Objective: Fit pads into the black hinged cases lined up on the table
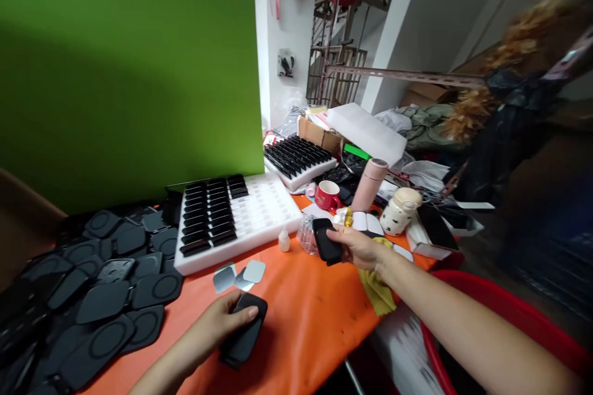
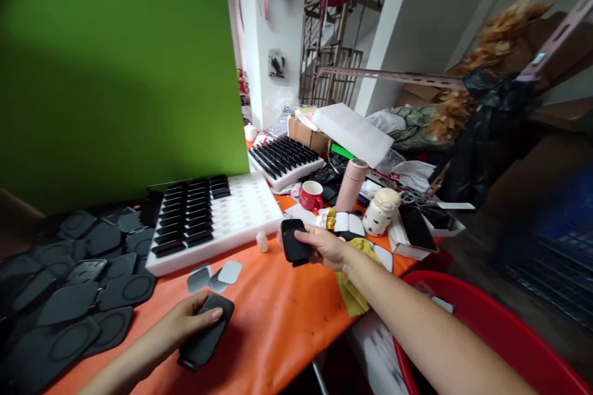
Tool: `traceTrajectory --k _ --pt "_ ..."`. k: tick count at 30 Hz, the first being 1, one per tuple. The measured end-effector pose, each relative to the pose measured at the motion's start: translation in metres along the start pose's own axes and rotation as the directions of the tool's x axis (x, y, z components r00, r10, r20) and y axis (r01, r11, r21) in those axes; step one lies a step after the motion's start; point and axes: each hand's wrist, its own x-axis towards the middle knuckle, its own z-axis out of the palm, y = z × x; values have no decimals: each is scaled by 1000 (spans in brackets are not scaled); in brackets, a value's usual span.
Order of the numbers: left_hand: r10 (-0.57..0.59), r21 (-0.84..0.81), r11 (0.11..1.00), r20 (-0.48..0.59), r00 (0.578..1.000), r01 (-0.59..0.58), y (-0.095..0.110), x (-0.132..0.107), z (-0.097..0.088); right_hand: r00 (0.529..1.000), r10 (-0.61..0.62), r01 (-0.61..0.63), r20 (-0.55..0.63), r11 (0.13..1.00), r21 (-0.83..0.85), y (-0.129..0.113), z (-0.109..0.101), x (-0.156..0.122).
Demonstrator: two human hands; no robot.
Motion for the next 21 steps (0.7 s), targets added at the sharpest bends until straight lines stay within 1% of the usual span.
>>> traceTrajectory --k 1,2,3,4,6,9,12,15,17,19,21 --pt "4 -103 995 -33 999 -7 1 -4 -7 999 -35 35 22 999 14 -10 7 12" --pt "12 -162 987 -76 997 -24 2 -7 -14 995 -86 88 50 995 -40 -22 14 25" --pt "24 -196 979 -116 993 -47 2 -10 -20 987 -149 156 64 979 -128 -34 21 41" --pt "36 -210 975 -154 987 -68 3 -13 -25 977 -205 214 65 953 -214 -47 28 58" --pt "53 -195 976 -232 971 -99 4 -16 -36 950 -308 303 51 873 -382 -69 41 94" --pt "61 -152 980 -374 925 -126 5 -17 -52 920 -384 363 72 772 -522 -91 59 150" --pt "107 -105 977 -512 852 -186 15 -17 -73 891 -442 411 107 681 -606 -96 75 200" --pt "153 -17 978 -617 772 -207 30 -16 -98 854 -498 451 150 563 -692 -92 88 236" --pt "190 52 976 -670 718 -210 40 -13 -113 834 -516 474 195 489 -733 -88 94 253" --pt "234 122 970 -707 667 -212 48 -4 -127 823 -509 495 253 423 -759 -84 98 264" --pt "281 192 959 -724 630 -208 55 8 -137 822 -482 505 303 370 -780 -79 100 272"
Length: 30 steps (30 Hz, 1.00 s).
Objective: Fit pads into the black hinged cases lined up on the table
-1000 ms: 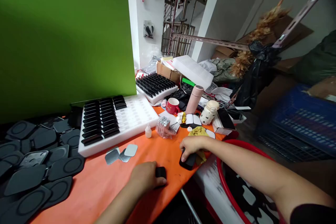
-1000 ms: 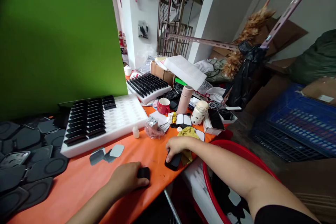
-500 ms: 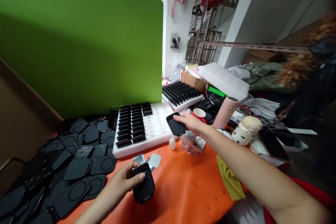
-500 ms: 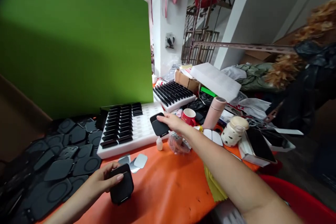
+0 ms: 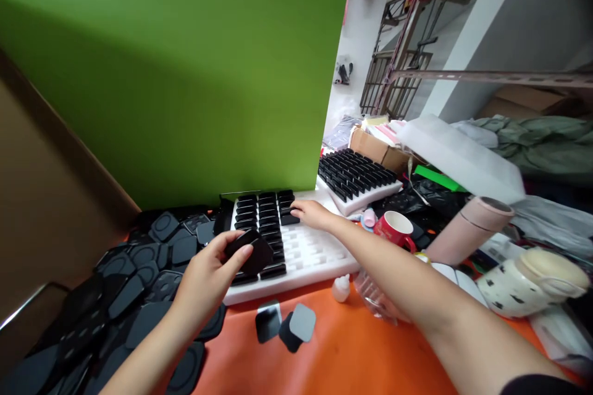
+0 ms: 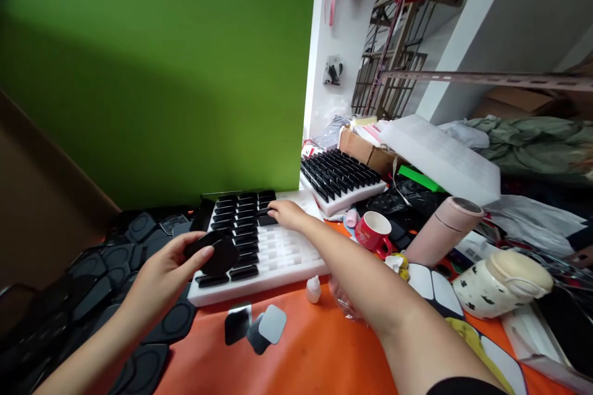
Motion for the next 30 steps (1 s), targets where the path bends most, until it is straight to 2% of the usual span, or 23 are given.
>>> traceTrajectory --k 3,7,10,14,19,25,30 --pt "102 80 992 -7 995 -101 2 27 11 999 -4 8 50 997 -75 6 12 4" --pt "247 268 930 56 967 -253 9 59 33 999 20 -12 49 987 -158 11 23 4" --pt "291 346 886 105 951 -309 15 77 49 998 33 -24 48 983 -181 10 15 1" --pt "328 432 823 167 930 -368 14 93 69 1000 3 -4 -2 989 -151 1 -8 -10" --pt "347 503 754 240 907 -422 5 100 84 998 -66 67 23 995 -77 -10 -19 -23" --pt "390 617 647 235 890 -447 -1 94 81 995 -87 92 54 991 -97 -7 -13 -21" --pt "410 648 578 293 863 -495 -8 85 82 991 -77 91 109 987 -136 2 -5 -19"
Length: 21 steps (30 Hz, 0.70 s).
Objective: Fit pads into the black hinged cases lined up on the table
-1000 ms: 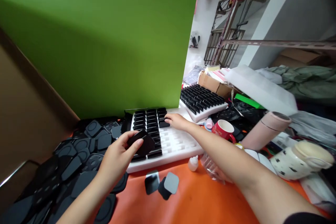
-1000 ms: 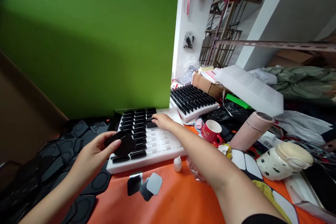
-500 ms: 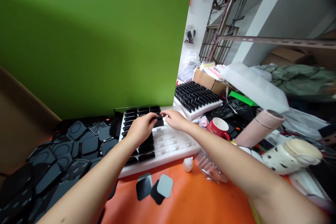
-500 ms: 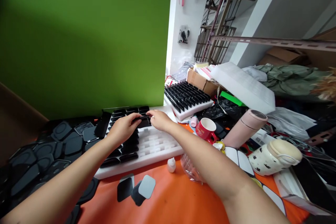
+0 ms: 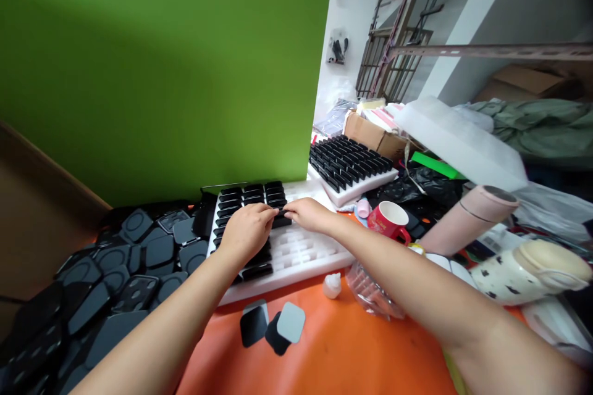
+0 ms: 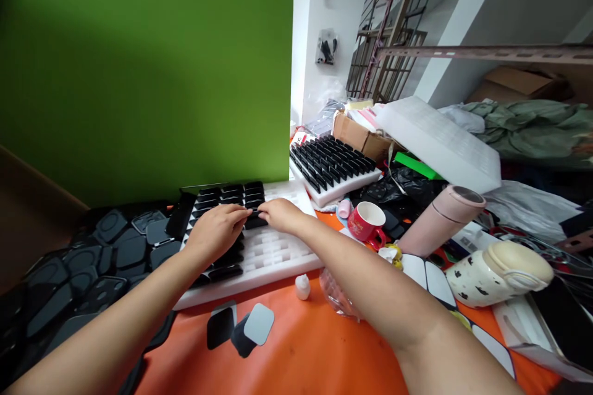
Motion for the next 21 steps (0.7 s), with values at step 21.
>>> traceTrajectory --k 21 --pt "-114 -377 913 138 984 159 57 -259 -6 997 -72 73 -39 997 23 -118 48 -200"
